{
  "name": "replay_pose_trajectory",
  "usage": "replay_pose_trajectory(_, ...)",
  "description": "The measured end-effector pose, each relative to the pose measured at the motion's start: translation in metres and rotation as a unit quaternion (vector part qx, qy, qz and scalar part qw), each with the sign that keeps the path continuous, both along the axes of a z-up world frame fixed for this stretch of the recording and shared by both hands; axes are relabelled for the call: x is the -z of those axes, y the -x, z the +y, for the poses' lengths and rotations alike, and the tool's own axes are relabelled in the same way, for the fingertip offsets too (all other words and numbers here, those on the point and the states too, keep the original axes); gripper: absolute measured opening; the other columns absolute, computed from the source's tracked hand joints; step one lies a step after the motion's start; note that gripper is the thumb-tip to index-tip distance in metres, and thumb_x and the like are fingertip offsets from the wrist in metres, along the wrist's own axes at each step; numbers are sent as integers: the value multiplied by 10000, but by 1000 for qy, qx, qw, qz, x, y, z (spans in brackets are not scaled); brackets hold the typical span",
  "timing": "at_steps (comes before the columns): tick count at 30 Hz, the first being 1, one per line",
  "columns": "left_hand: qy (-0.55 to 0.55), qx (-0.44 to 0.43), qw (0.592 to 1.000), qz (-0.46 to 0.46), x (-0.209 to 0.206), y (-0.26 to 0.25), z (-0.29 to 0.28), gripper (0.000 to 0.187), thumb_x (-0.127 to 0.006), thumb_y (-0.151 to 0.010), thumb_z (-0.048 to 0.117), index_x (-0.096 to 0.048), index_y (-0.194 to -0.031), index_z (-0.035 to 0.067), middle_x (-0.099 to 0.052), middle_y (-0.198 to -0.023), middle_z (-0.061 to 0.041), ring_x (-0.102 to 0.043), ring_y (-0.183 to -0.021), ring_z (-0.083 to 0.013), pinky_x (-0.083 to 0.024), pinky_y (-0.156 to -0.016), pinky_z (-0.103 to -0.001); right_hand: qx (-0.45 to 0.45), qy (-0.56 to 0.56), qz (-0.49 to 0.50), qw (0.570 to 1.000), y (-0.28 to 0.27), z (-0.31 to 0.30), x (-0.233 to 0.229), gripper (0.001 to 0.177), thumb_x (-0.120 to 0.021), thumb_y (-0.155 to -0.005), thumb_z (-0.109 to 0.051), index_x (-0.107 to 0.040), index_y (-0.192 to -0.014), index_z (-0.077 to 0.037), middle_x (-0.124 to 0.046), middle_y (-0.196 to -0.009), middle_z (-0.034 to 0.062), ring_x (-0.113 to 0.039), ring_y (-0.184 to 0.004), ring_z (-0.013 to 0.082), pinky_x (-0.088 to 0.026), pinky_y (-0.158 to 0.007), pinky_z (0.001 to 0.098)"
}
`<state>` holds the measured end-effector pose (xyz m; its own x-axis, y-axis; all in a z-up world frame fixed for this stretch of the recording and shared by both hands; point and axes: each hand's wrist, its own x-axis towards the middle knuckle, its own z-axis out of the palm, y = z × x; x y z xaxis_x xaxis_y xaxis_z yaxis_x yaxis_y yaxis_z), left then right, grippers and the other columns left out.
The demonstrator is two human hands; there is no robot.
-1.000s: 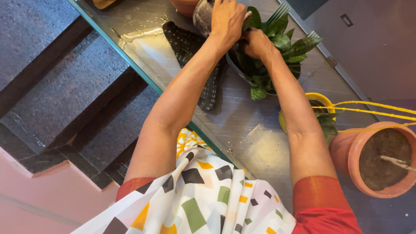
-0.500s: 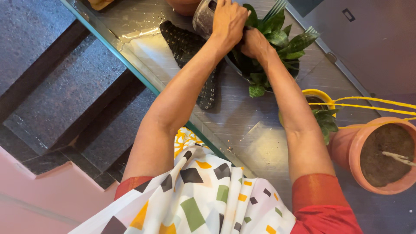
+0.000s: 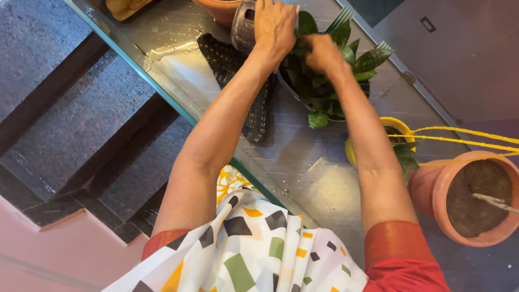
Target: The person removes a leafy plant from a small plastic container and places it into a larger orange pot, pressing soil around its base with their hands.
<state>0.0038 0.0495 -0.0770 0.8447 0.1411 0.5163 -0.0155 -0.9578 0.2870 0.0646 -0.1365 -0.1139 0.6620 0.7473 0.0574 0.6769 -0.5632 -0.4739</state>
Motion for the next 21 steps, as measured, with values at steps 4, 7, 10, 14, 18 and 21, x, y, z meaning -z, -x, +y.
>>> replay_pose_trajectory(4,3,-14,1000,22,-7,-1,3,92,-746,-670,146,-769,-740,92,-727,-858,-159,-612,-1006,-367,-397,-892,-479,156,-91,50,982,-30,-15,-8,357,-525,-899,17,-765,-1148,-72,-785,-1060,144,-790,-1021,299,-607,-970,372)
replay_pose_trajectory(7,4,-9,999,51,-10,0,7,94,-769,-689,140,-759,-765,85,-721,-863,-149,-606,-999,-367,-399,-923,-476,184,-120,75,973,-47,-10,5,401,-539,-882,-15,-709,-1242,-61,-777,-1130,147,-773,-1088,280,-598,-1007,365)
replay_pose_trajectory(10,2,-21,1000,0,-7,1,6,129,-765,-654,133,-746,-775,91,-713,-863,-137,-606,-954,-365,-405,-851,-469,67,-96,4,993,-60,-5,21,615,-630,-776,21,-629,-1390,-18,-666,-1338,241,-605,-1276,373,-466,-1076,423)
replay_pose_trajectory(14,16,-24,1000,6,-5,-4,3,118,-766,-687,136,-737,-794,94,-703,-875,-141,-598,-917,-349,-400,-820,-466,88,15,128,988,-76,16,28,758,-633,-745,-31,-522,-1493,-85,-607,-1428,200,-553,-1345,339,-444,-1093,399)
replay_pose_trajectory(18,18,-29,999,21,-6,1,3,128,-754,-685,110,-738,-811,101,-702,-889,-126,-596,-926,-335,-399,-831,-450,118,116,191,968,-79,33,20,783,-674,-731,-73,-503,-1493,-128,-613,-1392,192,-570,-1312,329,-462,-1052,402)
replay_pose_trajectory(21,10,-34,999,36,-9,2,4,146,-752,-675,111,-740,-821,101,-701,-895,-123,-595,-930,-328,-398,-842,-443,124,166,189,960,-78,40,15,753,-708,-741,-98,-548,-1474,-153,-655,-1325,196,-604,-1254,339,-477,-1008,429)
